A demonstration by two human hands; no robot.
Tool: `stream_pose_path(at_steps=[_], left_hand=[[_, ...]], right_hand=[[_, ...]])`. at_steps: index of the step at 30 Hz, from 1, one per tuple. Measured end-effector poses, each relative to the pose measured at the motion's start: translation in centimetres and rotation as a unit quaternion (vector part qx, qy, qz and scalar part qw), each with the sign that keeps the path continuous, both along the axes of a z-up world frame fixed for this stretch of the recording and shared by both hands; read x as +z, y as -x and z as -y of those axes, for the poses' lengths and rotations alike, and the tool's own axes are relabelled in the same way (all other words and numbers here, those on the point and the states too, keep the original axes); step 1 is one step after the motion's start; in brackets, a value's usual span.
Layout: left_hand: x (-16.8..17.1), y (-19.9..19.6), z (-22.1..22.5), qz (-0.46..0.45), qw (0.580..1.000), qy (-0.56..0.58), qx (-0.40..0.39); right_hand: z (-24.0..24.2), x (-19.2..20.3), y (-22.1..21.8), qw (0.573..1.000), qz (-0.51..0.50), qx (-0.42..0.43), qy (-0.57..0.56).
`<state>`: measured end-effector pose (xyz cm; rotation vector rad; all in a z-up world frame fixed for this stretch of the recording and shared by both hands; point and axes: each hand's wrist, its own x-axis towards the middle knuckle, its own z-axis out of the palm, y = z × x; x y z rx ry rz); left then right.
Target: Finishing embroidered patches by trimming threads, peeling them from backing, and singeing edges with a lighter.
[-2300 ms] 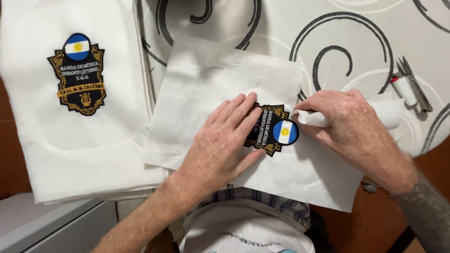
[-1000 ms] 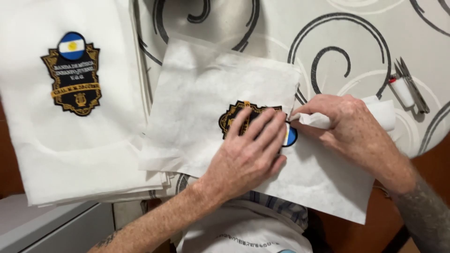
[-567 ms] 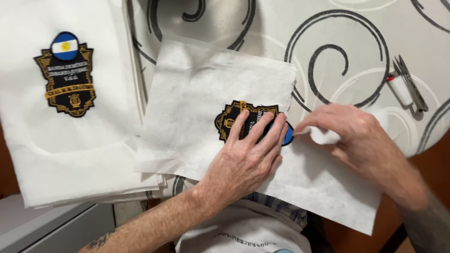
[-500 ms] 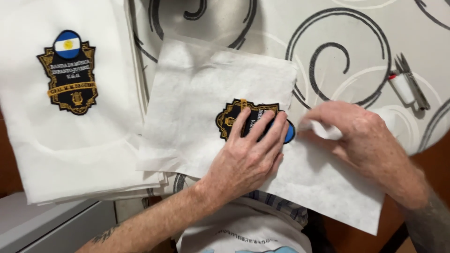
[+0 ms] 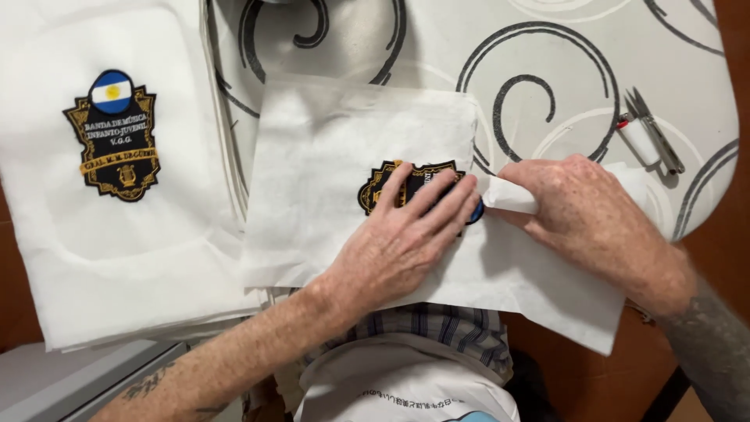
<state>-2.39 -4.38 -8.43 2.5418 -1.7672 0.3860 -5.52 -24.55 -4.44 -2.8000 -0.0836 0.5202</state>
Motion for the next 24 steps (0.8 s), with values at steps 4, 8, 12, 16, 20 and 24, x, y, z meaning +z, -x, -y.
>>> stream_pose_path(at_steps=[4, 8, 12, 16, 20, 24], left_hand=[[0.3, 0.3, 0.5, 0.031, 0.999, 0.011, 0.04], [0.8, 0.1, 0.8, 0.012, 0.999, 0.027, 0.042], [0.9, 1.1, 0.7, -0.005, 0.997, 0.038, 0.064], [0.4, 1.3, 1.5, 0.022, 0.991, 0.003, 0.131], [0.6, 1.0, 0.5, -0.024, 0.994, 0.012, 0.109], [0.1, 0.3, -0.4, -0.088, 0.996, 0.016, -0.017]], right_hand=[[0.6, -1.0, 0.4, 0.999, 0.051, 0.012, -0.012], [-1.0, -0.3, 2.2, 0.982, 0.168, 0.046, -0.071], [-1.1, 0.4, 3.4, 0.986, 0.16, 0.046, -0.017], [-1.0, -0.6, 2.9, 0.991, 0.127, 0.028, 0.021], [-0.3, -0.6, 2.2, 0.994, 0.089, 0.009, -0.059], [0.0, -0.7, 1.8, 0.993, 0.081, 0.015, -0.079]])
